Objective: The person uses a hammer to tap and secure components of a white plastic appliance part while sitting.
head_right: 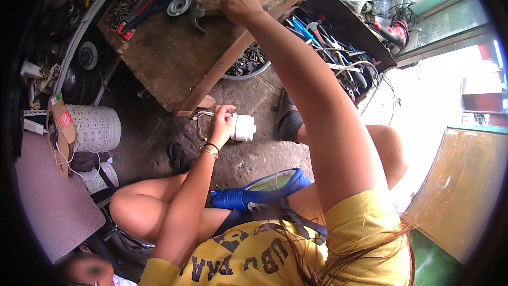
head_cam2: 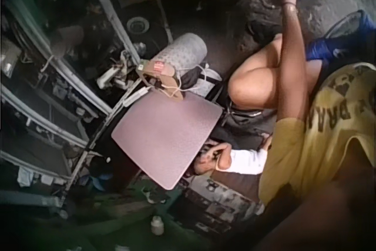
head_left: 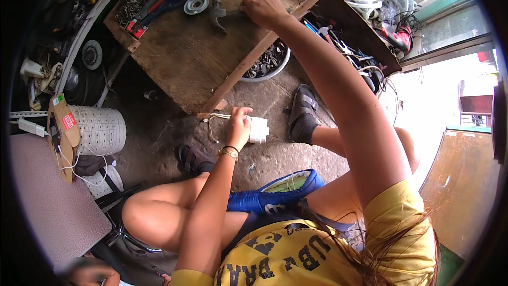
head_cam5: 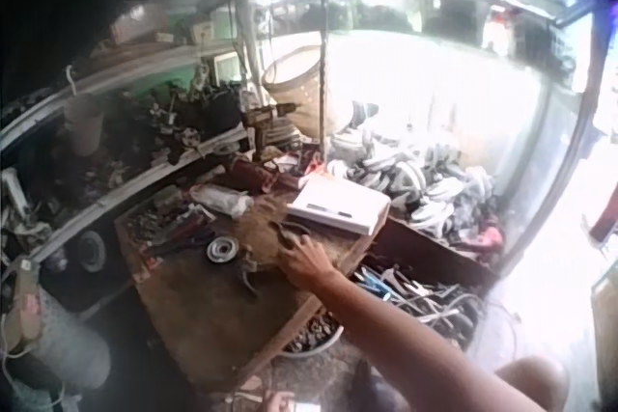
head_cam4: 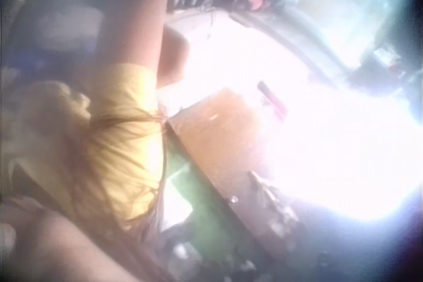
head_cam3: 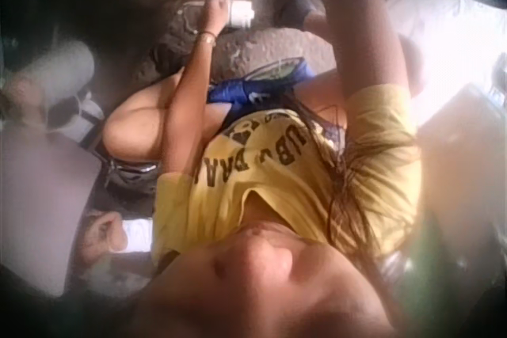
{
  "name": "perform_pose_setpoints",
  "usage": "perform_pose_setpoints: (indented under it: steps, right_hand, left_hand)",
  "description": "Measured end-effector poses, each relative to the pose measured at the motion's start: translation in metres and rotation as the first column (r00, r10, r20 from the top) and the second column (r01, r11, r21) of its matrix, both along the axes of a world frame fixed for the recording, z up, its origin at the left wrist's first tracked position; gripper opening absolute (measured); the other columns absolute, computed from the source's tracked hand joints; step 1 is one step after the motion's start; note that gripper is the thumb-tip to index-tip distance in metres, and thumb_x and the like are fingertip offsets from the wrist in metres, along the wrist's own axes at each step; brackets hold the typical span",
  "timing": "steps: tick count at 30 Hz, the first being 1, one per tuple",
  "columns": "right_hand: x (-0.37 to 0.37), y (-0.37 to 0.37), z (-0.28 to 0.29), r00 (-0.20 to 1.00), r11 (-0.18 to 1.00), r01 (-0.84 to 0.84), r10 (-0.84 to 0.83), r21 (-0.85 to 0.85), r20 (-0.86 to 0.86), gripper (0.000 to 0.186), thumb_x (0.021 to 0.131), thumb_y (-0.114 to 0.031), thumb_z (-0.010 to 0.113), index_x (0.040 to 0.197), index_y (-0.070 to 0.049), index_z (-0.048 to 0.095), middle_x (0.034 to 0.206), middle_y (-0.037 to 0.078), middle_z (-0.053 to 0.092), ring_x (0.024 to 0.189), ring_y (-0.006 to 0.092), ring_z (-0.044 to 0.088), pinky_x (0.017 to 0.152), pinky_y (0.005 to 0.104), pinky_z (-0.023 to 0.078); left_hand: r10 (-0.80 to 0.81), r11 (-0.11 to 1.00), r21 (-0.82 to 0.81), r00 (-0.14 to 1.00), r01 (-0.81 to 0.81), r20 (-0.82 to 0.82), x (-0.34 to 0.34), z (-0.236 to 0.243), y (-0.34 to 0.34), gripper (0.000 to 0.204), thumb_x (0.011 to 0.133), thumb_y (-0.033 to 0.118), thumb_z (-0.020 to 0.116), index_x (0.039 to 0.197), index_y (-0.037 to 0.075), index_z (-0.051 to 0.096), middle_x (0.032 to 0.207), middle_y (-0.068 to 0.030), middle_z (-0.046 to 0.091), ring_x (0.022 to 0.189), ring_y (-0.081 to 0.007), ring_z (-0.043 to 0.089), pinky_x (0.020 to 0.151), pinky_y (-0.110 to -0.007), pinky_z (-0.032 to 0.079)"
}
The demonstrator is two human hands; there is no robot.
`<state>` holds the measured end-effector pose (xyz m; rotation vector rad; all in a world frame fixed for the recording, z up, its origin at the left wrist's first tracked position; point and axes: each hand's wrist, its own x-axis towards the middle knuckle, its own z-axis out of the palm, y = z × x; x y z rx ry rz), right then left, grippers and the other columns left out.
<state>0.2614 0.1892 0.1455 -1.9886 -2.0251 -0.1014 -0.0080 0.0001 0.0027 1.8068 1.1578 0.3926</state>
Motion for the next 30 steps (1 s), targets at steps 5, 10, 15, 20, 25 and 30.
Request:
perform_pose_setpoints:
  steps: [5, 10, 15, 20, 25, 30]
  right_hand:
    - [-0.001, -0.022, -0.011, 0.989, 0.966, -0.113, 0.088, 0.234, 0.117, 0.04, 0.09, -0.047, 0.059, 0.113, -0.016, 0.067, 0.125, 0.011, 0.057, 0.116, 0.0328, 0.054, 0.086, 0.0482, 0.048]
    - [0.009, -0.05, 0.023, 0.997, 0.994, -0.08, 0.079, 0.067, 0.027, 0.031, 0.092, -0.038, 0.062, 0.101, -0.008, 0.067, 0.103, 0.012, 0.066, 0.094, 0.0321, 0.066, 0.078, 0.0442, 0.05]
    - [0.027, -0.158, 0.089, 0.73, 0.982, -0.006, -0.126, -0.19, -0.672, 0.027, 0.099, -0.029, 0.054, 0.098, -0.005, 0.064, 0.076, 0.009, 0.061, 0.076, 0.0231, 0.064, 0.067, 0.0355, 0.049]
    - [0.036, -0.287, 0.134, 0.027, 0.873, 0.185, -0.464, -0.452, -0.885, 0.041, 0.103, -0.034, 0.05, 0.135, -0.009, 0.047, 0.068, 0.001, 0.05, 0.043, 0.004, 0.04, 0.038, 0.018, 0.031]
    - [0.037, -0.313, 0.112, -0.233, 0.845, 0.398, -0.282, -0.356, -0.931, 0.038, 0.104, -0.028, 0.05, 0.136, -0.009, 0.047, 0.069, 0.0, 0.049, 0.043, 0.0034, 0.04, 0.038, 0.0173, 0.032]
    - [0.036, -0.305, 0.122, -0.273, 0.906, 0.388, -0.059, -0.166, -0.96, 0.037, 0.104, -0.024, 0.049, 0.136, -0.006, 0.047, 0.07, 0.003, 0.049, 0.042, 0.0047, 0.041, 0.037, 0.0179, 0.033]
  left_hand:
    - [-0.007, 0.966, 0.258, 0.995, 0.032, -0.097, 0.004, -0.041, -0.003, 0.047, 0.077, -0.008, 0.064, 0.12, 0.009, 0.055, 0.123, -0.0139, 0.048, 0.117, -0.036, 0.05, 0.101, -0.044, 0.043]
    - [-0.206, 0.91, 0.282, 0.921, 0.304, -0.33, 0.011, -0.07, 0.028, 0.046, 0.086, 0.0, 0.058, 0.13, 0.014, 0.052, 0.133, -0.0099, 0.049, 0.121, -0.035, 0.051, 0.098, -0.045, 0.045]
    - [-0.262, 0.944, 0.029, 0.798, 0.329, -0.542, 0.003, -0.099, 0.051, 0.046, 0.089, 0.013, 0.063, 0.133, 0.017, 0.051, 0.131, -0.01, 0.051, 0.116, -0.0337, 0.057, 0.096, -0.052, 0.044]
    - [-0.27, 0.879, 0.132, 0.706, 0.458, -0.654, 0.01, -0.107, 0.055, 0.028, 0.088, 0.016, 0.062, 0.116, 0.014, 0.055, 0.124, -0.0126, 0.055, 0.108, -0.0337, 0.06, 0.093, -0.053, 0.044]
    - [-0.283, 0.909, 0.125, 0.809, 0.397, -0.515, 0.0, -0.114, 0.055, 0.015, 0.091, 0.014, 0.055, 0.103, 0.007, 0.057, 0.102, -0.0176, 0.063, 0.102, -0.0376, 0.061, 0.084, -0.05, 0.047]
    - [0.165, 0.968, -0.1, 0.885, -0.229, -0.436, -0.025, -0.119, 0.04, 0.047, 0.088, 0.049, 0.061, 0.099, 0.003, 0.063, 0.083, -0.018, 0.067, 0.071, -0.0345, 0.063, 0.062, -0.049, 0.048]
